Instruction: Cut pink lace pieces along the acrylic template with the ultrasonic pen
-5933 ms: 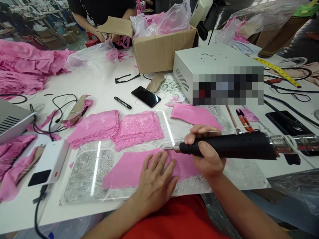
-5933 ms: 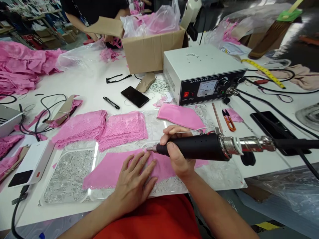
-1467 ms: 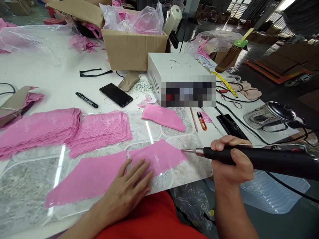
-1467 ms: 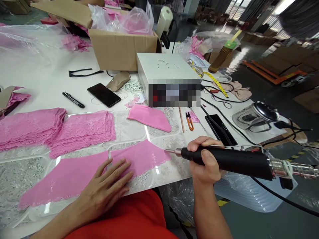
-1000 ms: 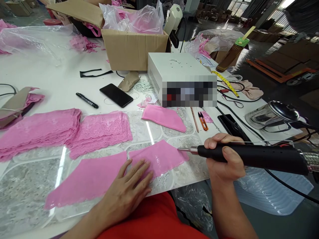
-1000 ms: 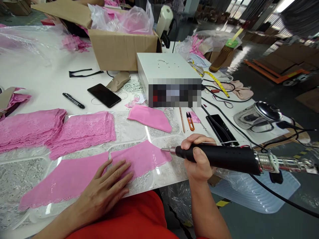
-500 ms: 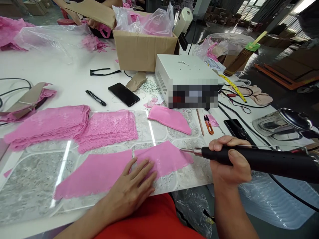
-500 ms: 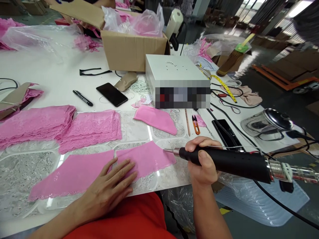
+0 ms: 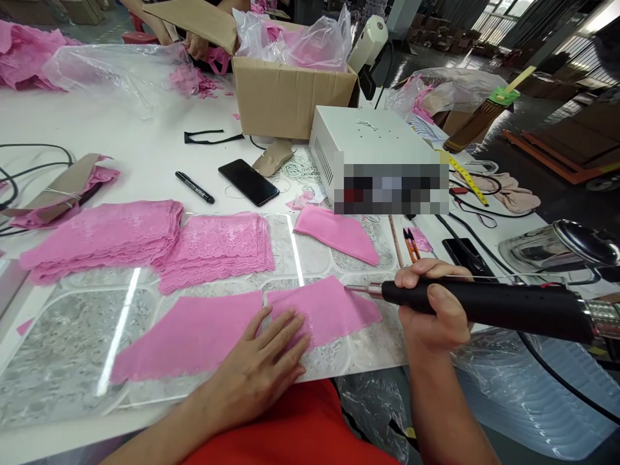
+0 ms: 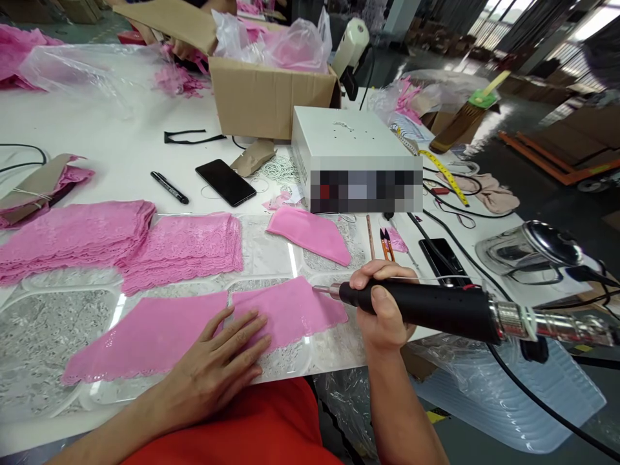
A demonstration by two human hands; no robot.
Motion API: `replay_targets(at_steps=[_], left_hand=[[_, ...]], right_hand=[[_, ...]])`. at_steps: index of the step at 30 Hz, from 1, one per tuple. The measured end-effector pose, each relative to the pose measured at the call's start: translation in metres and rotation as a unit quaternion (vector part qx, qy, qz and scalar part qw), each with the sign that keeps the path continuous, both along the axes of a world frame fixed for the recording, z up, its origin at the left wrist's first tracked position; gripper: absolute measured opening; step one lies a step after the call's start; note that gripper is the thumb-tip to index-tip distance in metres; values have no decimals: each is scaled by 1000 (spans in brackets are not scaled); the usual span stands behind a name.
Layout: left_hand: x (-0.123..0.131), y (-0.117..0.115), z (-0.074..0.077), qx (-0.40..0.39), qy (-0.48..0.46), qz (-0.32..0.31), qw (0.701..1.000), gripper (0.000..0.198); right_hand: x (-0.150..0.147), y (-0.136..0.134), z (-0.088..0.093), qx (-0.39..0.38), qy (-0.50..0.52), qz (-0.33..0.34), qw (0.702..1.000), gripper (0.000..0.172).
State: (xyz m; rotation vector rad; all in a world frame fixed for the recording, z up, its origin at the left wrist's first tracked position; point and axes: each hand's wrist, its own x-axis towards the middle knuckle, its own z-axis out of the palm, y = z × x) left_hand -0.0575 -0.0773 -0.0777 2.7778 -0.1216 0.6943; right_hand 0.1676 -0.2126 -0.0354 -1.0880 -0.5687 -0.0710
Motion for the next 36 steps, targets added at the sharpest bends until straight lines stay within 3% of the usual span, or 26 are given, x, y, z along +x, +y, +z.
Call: replay_targets(at_steps=[12,20,36], left_hand=[[-5,-1,4,33,1,23,999,28],[-8,3,1,39,-2,110,993,34],[-9,1,-5,27,3,141,990,37]], right_hand=[[-2,7,6,8,2,-28,1000,12],[-19,29,1,6,2,38,999,12],[-20,33,-3,-7,5,40,999,10]])
